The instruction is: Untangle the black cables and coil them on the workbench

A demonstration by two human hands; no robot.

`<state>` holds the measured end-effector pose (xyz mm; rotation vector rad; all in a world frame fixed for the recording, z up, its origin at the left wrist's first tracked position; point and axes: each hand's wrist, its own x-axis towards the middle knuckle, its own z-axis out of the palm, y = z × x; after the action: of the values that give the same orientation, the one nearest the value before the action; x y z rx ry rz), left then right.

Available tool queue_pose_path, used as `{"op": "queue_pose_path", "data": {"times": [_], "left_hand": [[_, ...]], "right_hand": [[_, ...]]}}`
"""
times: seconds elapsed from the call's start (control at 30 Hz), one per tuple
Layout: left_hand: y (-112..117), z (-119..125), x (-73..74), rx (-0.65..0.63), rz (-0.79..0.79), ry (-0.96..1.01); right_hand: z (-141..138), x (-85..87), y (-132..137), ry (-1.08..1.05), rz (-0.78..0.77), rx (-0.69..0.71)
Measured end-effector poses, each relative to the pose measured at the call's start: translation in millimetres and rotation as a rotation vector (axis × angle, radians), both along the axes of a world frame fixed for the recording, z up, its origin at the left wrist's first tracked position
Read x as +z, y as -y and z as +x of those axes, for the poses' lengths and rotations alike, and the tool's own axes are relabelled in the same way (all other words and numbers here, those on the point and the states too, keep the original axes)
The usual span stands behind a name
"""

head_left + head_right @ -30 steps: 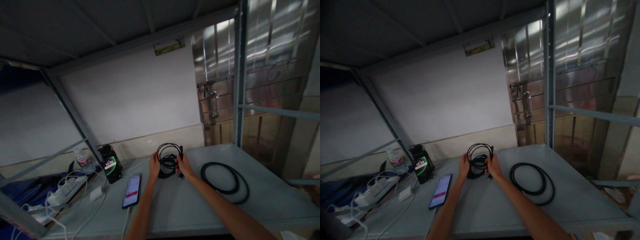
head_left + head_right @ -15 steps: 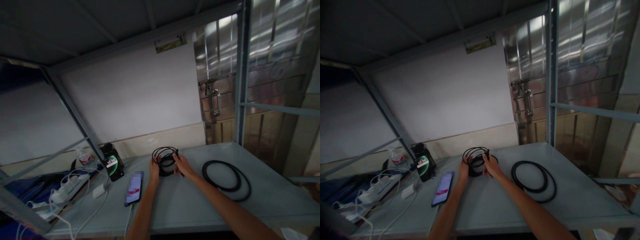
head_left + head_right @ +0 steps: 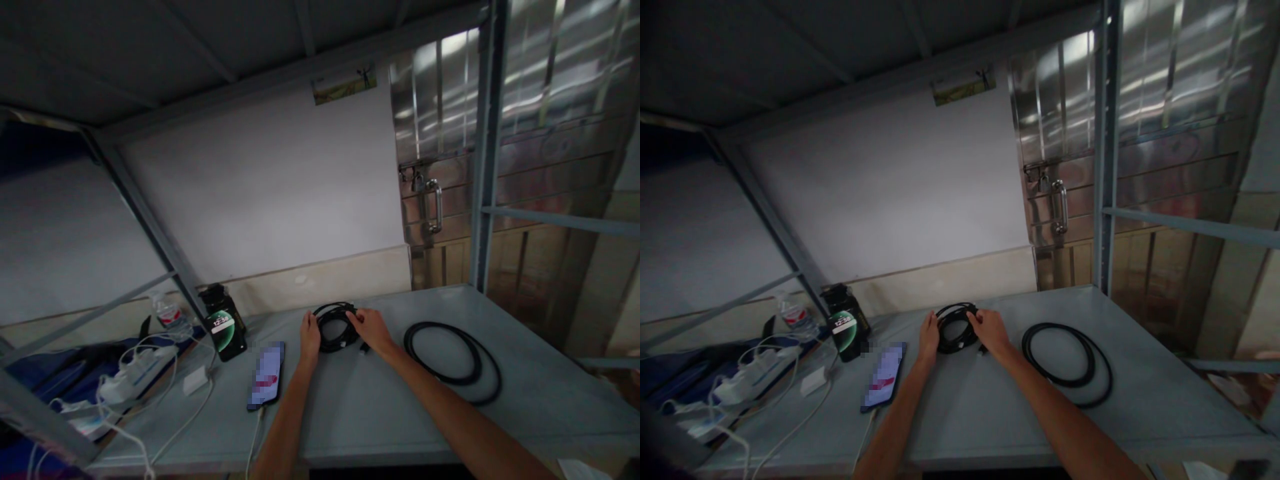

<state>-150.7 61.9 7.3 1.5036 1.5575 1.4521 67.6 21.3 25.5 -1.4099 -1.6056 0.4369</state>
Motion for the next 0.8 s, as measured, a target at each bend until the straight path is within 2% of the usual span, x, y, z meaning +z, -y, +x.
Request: {"op": "queue_pose_path", "data": {"times": [0.1,0.2,0.33,0.43,0.5,0.57,0.67,0.8], "left_hand": [[1.5,2.9,-3.3,0.05,0.006,-0.224],[4.4,5.7,-5.3,0.035,0.061,-0.36],[10.8,7.8,-5.2,0.046,0.168,-0.426],[17.7,9.1,-0.3,0.041,0.246,-0.441],[22.2,10.4,4.7,0.036,0.274,-0.459],[26.0,11.8,9.8,0.051,0.266,-0.481],[30.3,12.9,15.4,0.079,0.173,-0.534],[34.6,9.8,18.9,0.076,-0.016,-0.574]], "right_hand": [[1.7,0.5,1.5,0.087,-0.021,-0.015],[-1.5,4.1,6.8,0.108,0.007,-0.032],[-4.1,18.7,18.6,0.185,0.041,0.03],[6.5,30.7,36.3,0.22,0.081,0.106],[24.8,32.9,54.7,0.243,0.109,0.131],[53.8,27.8,77.5,0.335,0.149,0.149],[112.5,7.4,113.5,0.467,0.154,0.131],[185.3,-26.6,148.6,0.562,0.046,0.118]]}}
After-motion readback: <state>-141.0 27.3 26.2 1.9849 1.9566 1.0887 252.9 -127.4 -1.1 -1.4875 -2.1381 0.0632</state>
